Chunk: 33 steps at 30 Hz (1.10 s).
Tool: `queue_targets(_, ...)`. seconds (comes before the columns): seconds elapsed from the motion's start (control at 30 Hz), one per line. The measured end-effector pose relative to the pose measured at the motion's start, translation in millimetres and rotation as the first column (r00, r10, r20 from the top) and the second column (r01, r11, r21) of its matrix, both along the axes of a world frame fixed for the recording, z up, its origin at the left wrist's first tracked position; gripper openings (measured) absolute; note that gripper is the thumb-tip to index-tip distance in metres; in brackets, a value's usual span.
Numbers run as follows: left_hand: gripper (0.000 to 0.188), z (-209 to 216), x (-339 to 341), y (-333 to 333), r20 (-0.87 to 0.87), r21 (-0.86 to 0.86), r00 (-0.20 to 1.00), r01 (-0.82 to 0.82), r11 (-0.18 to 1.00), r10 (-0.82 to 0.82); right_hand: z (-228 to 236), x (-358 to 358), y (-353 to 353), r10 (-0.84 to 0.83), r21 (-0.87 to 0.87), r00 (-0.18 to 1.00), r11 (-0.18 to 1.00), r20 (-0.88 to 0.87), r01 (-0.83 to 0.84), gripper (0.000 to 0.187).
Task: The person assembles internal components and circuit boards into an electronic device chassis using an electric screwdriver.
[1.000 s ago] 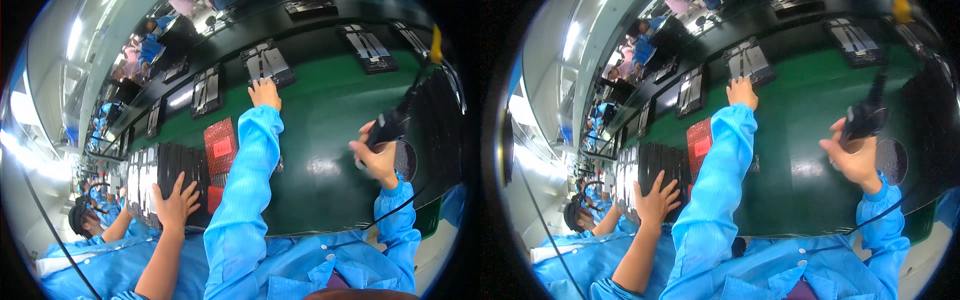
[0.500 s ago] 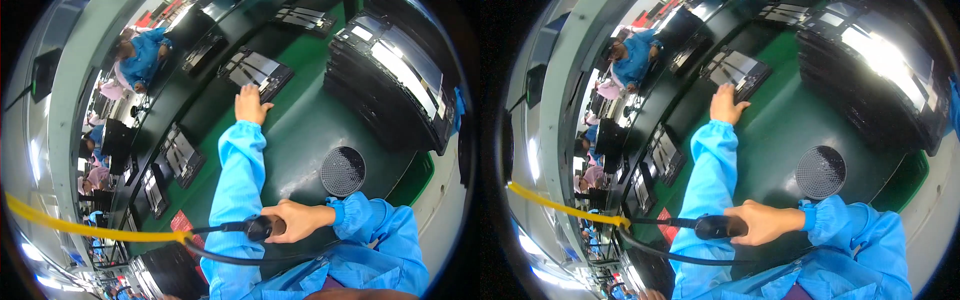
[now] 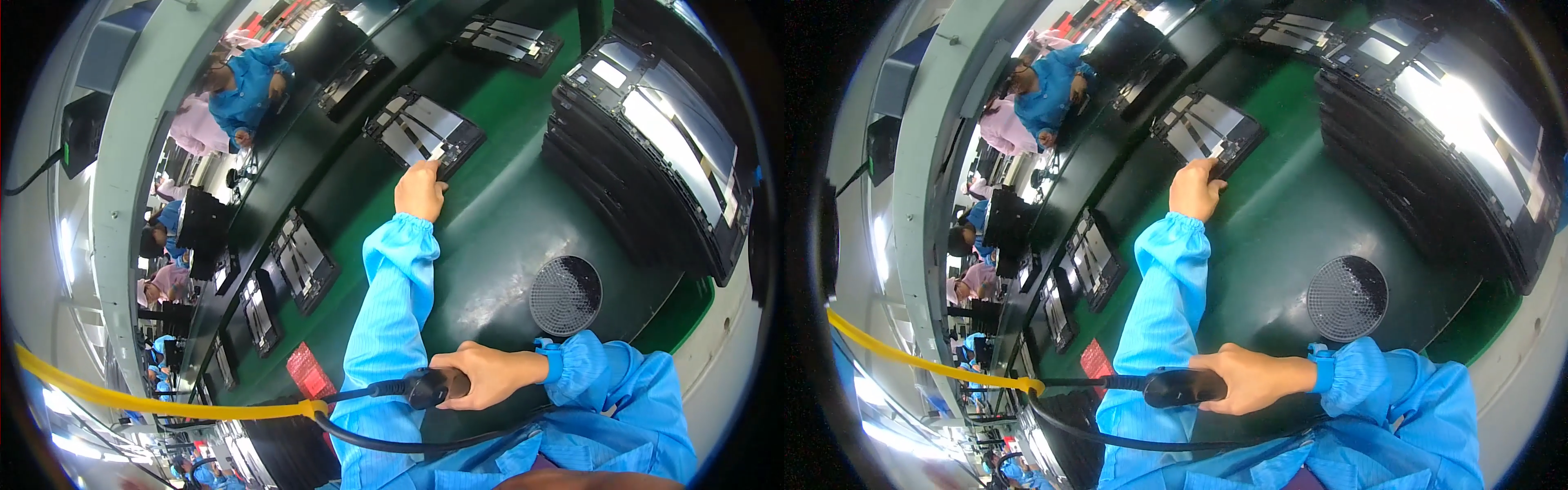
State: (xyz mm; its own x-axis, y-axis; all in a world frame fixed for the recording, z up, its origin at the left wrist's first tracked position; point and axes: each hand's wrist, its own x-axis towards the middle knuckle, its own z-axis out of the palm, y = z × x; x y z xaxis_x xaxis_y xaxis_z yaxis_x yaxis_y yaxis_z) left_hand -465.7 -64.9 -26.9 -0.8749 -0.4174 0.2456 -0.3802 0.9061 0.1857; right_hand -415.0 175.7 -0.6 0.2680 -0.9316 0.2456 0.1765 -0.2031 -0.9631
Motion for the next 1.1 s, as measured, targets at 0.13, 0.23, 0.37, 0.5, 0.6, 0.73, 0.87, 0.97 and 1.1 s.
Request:
queue_targets(0.13,0.058,4.9,-12.5,-21.7,0.062,0.025,0.991,0.114,0.993,-0.115,2.6,-9.2,3.9,-0.039,-0.002,0.998,0.999,0.044,0.039,0.032)
queue_targets(0.23,0.063,5.0,-7.5,-40.7,0.074,-0.092,0.967,0.250,0.964,-0.244,-4.5,-4.2,3.8,-0.070,-0.021,0.997,0.997,0.015,0.070,0.032)
queue_targets(0.37,0.053,29.2,11.1,-59.2,0.023,-0.306,0.997,-0.065,0.950,0.075,-11.1,-1.9,-0.8,-0.053,-0.124,0.999,0.991,-0.002,0.052,0.028)
queue_targets(0.5,0.042,84.5,12.0,-36.5,-0.281,-0.367,0.952,0.012,0.930,-0.123,-11.8,1.4,3.1,-0.096,-0.181,0.992,0.977,0.082,0.110,0.029)
queue_targets(0.6,0.040,134.2,17.9,25.9,-0.468,-0.261,0.868,0.045,0.964,-0.167,-10.0,4.8,6.6,-0.032,-0.207,0.994,0.977,0.108,0.054,0.031)
queue_targets(0.73,0.043,185.8,2.8,127.8,-0.515,-0.419,0.769,0.159,0.894,-0.378,-9.5,0.0,13.1,0.259,-0.087,0.946,0.965,0.194,-0.246,0.032)
queue_targets(0.87,0.045,210.2,-4.2,192.4,-0.438,-0.636,0.675,0.234,0.735,-0.594,4.9,-0.8,10.9,0.531,-0.110,0.833,0.847,0.156,-0.520,0.040)
queue_targets(0.97,0.046,200.2,-25.5,224.5,-0.380,-0.692,0.623,0.299,0.657,-0.684,7.1,-11.2,16.6,0.612,-0.114,0.752,0.788,0.244,-0.605,0.044)
queue_targets(1.1,0.030,186.4,-53.1,254.8,-0.274,-0.725,0.646,0.348,0.594,-0.712,5.9,-14.5,22.2,0.705,-0.189,0.635,0.702,0.316,-0.686,0.046)
